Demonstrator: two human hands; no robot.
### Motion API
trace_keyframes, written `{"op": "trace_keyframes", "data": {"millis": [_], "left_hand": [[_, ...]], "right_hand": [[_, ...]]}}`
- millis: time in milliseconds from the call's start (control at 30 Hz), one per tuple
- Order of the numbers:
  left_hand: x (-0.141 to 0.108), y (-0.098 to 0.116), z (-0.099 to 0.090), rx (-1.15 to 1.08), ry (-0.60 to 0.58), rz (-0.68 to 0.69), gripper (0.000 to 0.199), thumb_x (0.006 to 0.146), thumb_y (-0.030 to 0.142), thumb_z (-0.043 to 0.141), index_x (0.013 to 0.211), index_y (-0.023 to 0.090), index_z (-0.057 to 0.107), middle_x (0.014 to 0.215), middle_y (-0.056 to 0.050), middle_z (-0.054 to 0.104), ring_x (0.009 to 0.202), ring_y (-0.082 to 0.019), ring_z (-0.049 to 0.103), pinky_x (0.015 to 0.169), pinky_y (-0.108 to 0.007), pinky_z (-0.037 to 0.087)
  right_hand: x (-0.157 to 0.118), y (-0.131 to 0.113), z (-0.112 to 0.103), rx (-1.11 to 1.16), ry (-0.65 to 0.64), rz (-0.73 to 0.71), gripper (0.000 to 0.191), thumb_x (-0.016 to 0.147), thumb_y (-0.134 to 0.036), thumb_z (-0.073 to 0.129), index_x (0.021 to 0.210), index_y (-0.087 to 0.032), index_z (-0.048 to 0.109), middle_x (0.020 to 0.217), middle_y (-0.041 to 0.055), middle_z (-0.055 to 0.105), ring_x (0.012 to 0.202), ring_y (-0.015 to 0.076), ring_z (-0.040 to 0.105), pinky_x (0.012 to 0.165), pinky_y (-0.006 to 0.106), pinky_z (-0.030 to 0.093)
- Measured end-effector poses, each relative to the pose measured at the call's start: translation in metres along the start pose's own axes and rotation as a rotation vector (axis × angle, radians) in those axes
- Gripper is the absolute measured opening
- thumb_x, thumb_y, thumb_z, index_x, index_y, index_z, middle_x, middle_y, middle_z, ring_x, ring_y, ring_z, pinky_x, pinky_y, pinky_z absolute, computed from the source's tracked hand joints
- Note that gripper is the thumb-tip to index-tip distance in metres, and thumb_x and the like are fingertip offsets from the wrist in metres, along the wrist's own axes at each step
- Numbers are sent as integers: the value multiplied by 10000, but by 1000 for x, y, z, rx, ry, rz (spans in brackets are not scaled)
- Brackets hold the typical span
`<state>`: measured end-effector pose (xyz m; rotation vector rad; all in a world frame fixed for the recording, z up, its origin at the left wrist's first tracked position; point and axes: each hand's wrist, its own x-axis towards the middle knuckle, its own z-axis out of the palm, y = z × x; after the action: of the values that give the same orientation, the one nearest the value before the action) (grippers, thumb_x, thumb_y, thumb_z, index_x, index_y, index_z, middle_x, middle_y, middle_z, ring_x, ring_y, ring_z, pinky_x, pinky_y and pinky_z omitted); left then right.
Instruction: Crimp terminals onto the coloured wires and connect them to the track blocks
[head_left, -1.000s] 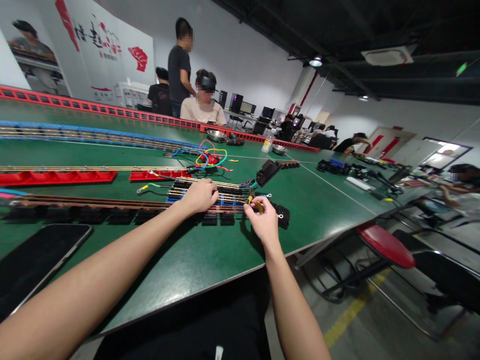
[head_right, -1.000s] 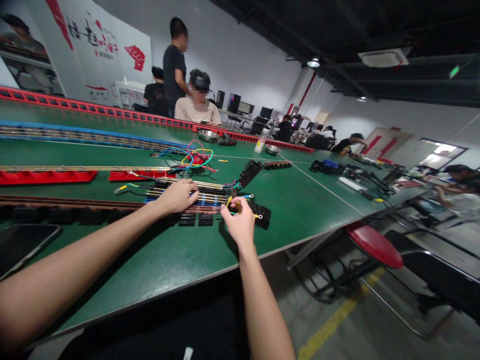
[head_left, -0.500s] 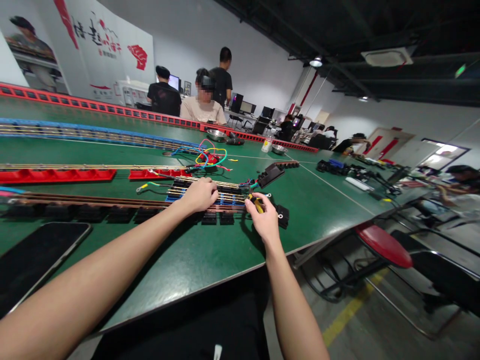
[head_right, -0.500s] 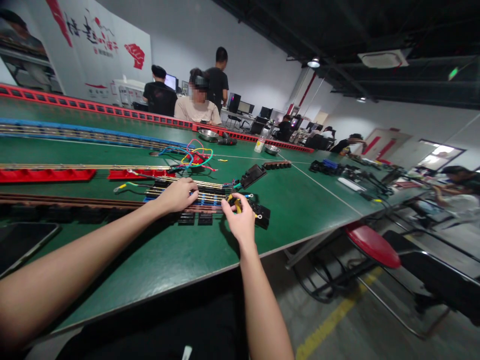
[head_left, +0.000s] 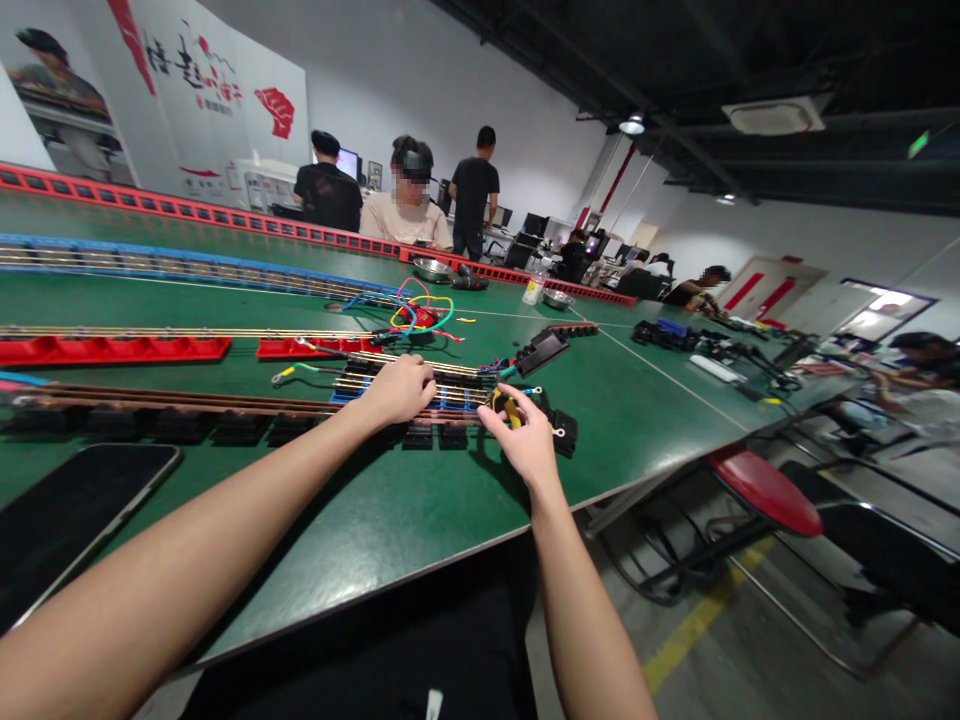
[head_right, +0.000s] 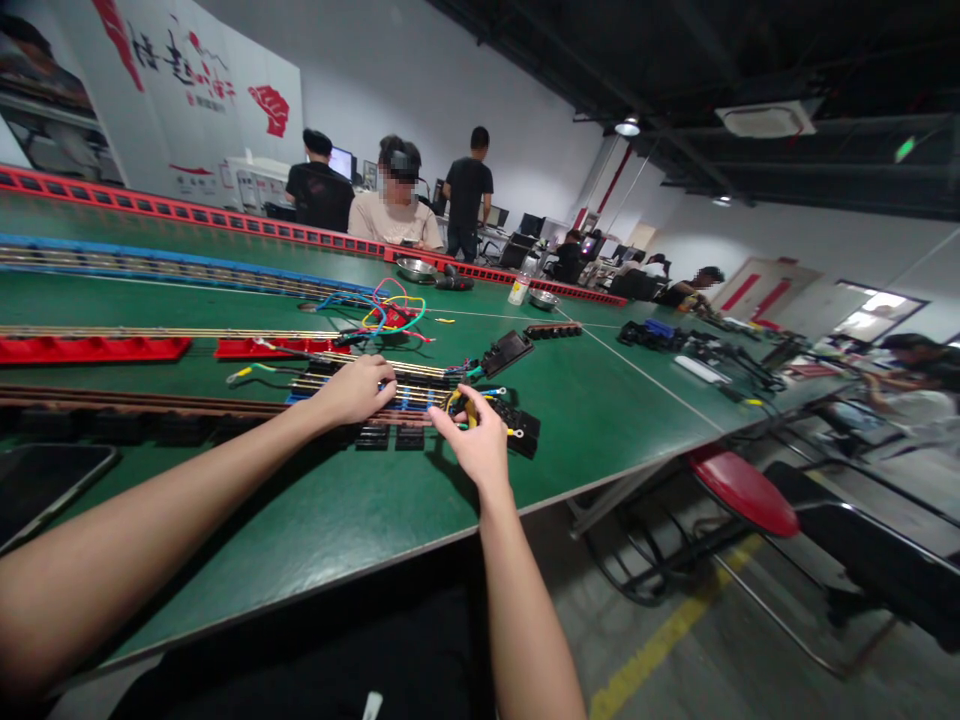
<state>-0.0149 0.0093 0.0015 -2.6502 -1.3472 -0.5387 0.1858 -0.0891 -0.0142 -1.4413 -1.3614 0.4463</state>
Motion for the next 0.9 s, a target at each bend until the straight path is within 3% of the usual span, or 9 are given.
{"op": "trace_keyframes", "data": {"millis": [333,533,800,900], "left_hand": [[-1,1,-2,12,-16,-11,319,928,246,415,952,116,706,987,-129,661,986,-255,610,897,-360,478],[-1,1,-3,14,-27,-17,319,927,250,413,949,123,705,1001,-127,658,995,-256,609,898,-360,481],[0,1,-2,15,-22,-12,324,926,253,409,937,122,705,988,-123,660,1004,-251,604,902,-353,475],[0,0,-1,11,-18,-11,326,926,249,405,930,119,704,984,-126,659,998,-252,604,900,-356,476]], "right_hand": [[-2,-8,4,-193,209,-33,511,785,-613,604,1018,-176,728,776,63,737,728,217,677,732,326,502],[-5,-9,2,-230,252,-52,490,881,-601,473,985,-181,705,741,55,732,696,204,690,686,288,487],[-7,-12,0,-98,253,30,544,960,-569,264,1110,-170,603,606,-2,666,349,122,546,427,228,415],[-8,-13,0,-64,239,41,548,968,-560,232,1135,-167,574,583,-14,652,302,109,527,374,209,396]]}}
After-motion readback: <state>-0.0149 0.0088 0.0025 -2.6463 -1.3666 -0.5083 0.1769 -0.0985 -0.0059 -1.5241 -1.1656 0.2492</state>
